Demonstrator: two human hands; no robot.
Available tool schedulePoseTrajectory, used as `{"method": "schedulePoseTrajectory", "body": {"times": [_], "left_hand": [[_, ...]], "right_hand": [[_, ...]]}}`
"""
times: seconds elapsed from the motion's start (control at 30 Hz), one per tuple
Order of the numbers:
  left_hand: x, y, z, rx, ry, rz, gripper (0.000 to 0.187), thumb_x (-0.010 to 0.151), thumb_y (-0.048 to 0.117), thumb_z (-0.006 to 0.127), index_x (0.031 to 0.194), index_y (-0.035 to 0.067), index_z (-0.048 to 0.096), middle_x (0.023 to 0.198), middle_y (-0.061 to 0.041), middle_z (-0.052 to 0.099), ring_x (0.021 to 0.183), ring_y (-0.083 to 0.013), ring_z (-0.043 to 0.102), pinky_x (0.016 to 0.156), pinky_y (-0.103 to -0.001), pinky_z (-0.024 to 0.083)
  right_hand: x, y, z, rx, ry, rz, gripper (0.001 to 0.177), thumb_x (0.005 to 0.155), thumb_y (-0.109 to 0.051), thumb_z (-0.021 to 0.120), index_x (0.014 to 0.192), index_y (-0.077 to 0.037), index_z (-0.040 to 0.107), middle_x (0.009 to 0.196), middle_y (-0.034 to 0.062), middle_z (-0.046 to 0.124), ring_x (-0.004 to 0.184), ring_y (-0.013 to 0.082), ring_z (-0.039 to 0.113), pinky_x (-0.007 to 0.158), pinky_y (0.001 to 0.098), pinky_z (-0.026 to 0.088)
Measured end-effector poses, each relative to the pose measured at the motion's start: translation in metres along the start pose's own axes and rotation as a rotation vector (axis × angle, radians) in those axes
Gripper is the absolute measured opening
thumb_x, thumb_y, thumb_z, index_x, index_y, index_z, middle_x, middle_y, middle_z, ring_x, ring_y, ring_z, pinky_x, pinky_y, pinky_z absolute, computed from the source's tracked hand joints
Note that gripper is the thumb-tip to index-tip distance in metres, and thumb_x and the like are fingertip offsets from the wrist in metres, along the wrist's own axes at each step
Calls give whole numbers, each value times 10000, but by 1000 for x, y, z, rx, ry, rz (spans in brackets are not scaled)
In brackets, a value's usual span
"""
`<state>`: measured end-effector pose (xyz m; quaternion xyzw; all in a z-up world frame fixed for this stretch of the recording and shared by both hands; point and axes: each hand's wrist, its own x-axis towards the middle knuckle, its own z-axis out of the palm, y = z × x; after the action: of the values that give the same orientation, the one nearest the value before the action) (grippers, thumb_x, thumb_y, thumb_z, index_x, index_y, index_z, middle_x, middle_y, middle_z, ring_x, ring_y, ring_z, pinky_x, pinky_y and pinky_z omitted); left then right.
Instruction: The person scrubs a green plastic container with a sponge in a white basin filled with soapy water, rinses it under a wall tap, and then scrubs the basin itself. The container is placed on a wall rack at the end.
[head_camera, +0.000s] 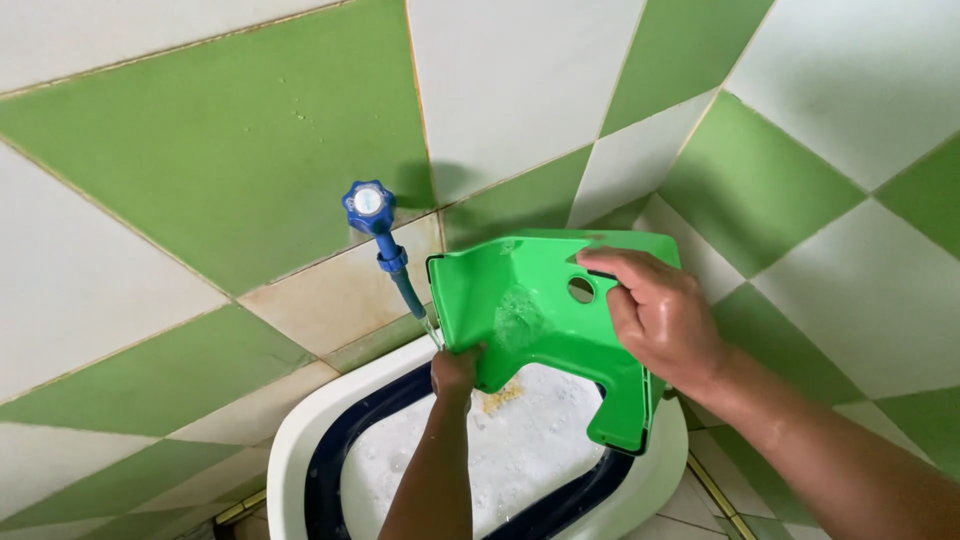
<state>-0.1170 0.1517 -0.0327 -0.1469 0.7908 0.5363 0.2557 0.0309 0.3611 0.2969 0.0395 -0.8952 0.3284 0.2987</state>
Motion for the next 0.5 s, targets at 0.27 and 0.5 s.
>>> {"method": "schedulePoseTrajectory", "body": {"times": [0.27,0.5], "left_hand": [[-41,40,-52,393,26,114,523,888,573,662,1215,172,585,1197,-139,718,1226,-378,651,1063,-531,529],[-56,18,-61,568,-71,175,520,1080,513,187,1167,120,515,1117,-232,719,1181,-435,672,1011,-553,529]], "right_hand": [[22,43,17,5,-61,514,425,834,-26,517,1040,-238,822,661,69,708,453,114,462,461,279,396],[50,83,57,59,-253,628,356,826,47,568,997,-130,826,790,178,725,490,149,441,464,274,319]]}}
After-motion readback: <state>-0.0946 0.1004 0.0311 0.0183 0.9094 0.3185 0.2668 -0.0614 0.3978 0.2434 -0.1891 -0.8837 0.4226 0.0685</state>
